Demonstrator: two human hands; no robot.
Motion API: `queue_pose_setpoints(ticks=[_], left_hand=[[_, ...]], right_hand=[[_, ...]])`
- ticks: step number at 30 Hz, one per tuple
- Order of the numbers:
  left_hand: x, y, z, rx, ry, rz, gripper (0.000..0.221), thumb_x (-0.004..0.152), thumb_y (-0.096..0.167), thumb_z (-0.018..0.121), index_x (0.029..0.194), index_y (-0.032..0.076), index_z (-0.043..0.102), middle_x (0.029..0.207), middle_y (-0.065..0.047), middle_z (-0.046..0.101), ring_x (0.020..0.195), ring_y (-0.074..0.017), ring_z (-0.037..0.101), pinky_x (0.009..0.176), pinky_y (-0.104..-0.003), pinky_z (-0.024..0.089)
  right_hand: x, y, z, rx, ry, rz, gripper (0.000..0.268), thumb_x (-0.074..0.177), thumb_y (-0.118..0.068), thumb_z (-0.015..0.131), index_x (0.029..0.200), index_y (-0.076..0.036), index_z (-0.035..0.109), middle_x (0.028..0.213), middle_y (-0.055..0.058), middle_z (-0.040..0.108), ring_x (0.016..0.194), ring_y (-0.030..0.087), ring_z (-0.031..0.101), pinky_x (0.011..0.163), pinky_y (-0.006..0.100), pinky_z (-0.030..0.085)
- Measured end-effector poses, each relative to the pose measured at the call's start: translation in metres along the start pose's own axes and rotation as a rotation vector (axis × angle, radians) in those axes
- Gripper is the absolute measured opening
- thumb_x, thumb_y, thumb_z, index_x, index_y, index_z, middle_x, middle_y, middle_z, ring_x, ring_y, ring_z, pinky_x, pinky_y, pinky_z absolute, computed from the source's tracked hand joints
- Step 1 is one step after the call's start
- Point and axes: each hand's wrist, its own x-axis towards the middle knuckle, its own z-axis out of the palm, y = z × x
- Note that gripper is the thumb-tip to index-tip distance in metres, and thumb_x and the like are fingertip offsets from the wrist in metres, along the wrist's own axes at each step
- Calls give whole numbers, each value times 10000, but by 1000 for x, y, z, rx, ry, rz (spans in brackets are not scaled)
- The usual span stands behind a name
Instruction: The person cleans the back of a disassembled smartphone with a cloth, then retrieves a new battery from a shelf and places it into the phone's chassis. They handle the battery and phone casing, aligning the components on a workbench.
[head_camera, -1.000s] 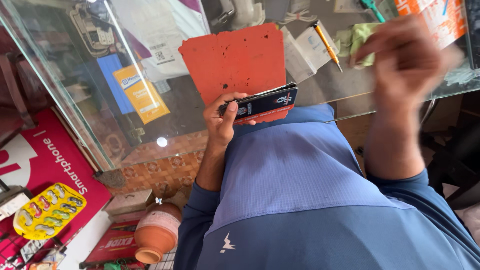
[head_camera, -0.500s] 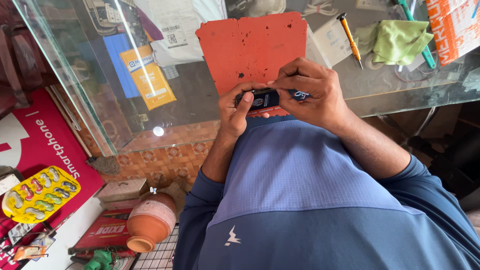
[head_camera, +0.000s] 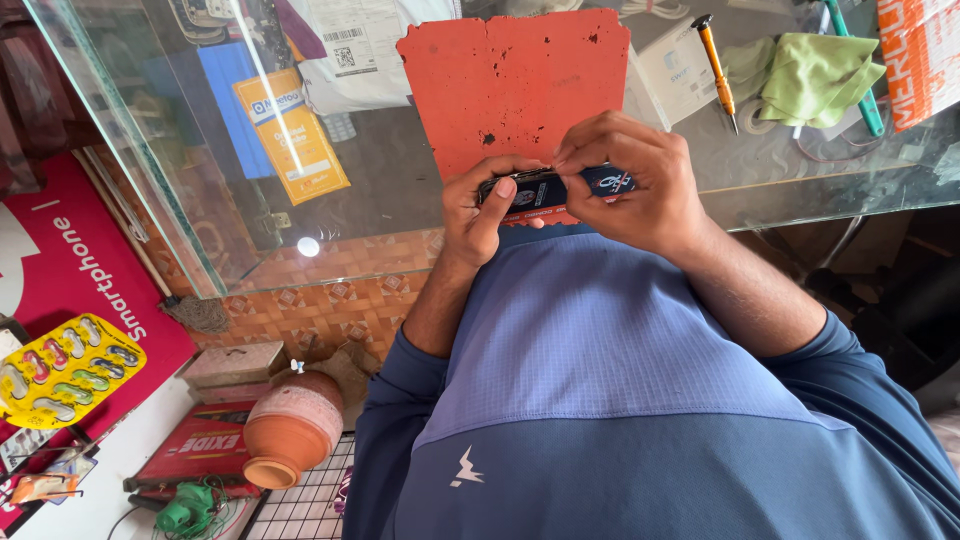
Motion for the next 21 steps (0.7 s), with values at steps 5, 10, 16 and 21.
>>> queue_pose_setpoints(ticks=[5, 10, 16, 21], left_hand=[[1, 1, 0, 9, -4, 8, 343, 1116, 197, 503, 1233, -96, 638, 988, -188, 757, 753, -236, 777, 667, -310, 655], [1, 1, 0, -11, -1, 10, 339, 1114, 185, 501, 1235, -102, 634, 1029, -202, 743, 792, -247, 779, 683, -325, 676], [1, -1, 0, -20, -5, 14, 340, 1113, 179, 500, 1243, -109, 625, 1045, -212, 737, 812, -254, 779, 688, -333, 686], [2, -3, -1, -6, -16, 37, 340, 1117, 188, 492, 1235, -103, 624, 1025, -213, 740, 782, -244, 784, 664, -322, 689]], right_hand=[[-2, 0, 7, -85, 7, -24, 171, 907, 55, 762, 1040, -14, 682, 1077, 97, 721, 949, 212, 761, 759, 301, 624], [-3, 3, 9, -93, -10, -14, 174, 902, 44, 771, 1049, -12, 697, 1078, 96, 719, 937, 212, 760, 760, 301, 626], [-3, 4, 10, -114, -21, -19, 160, 905, 39, 771, 1035, -18, 697, 1069, 91, 716, 945, 211, 755, 752, 304, 621], [-3, 6, 12, -129, -41, -30, 146, 911, 31, 773, 1021, -22, 692, 1076, 88, 712, 977, 210, 749, 773, 302, 625]])
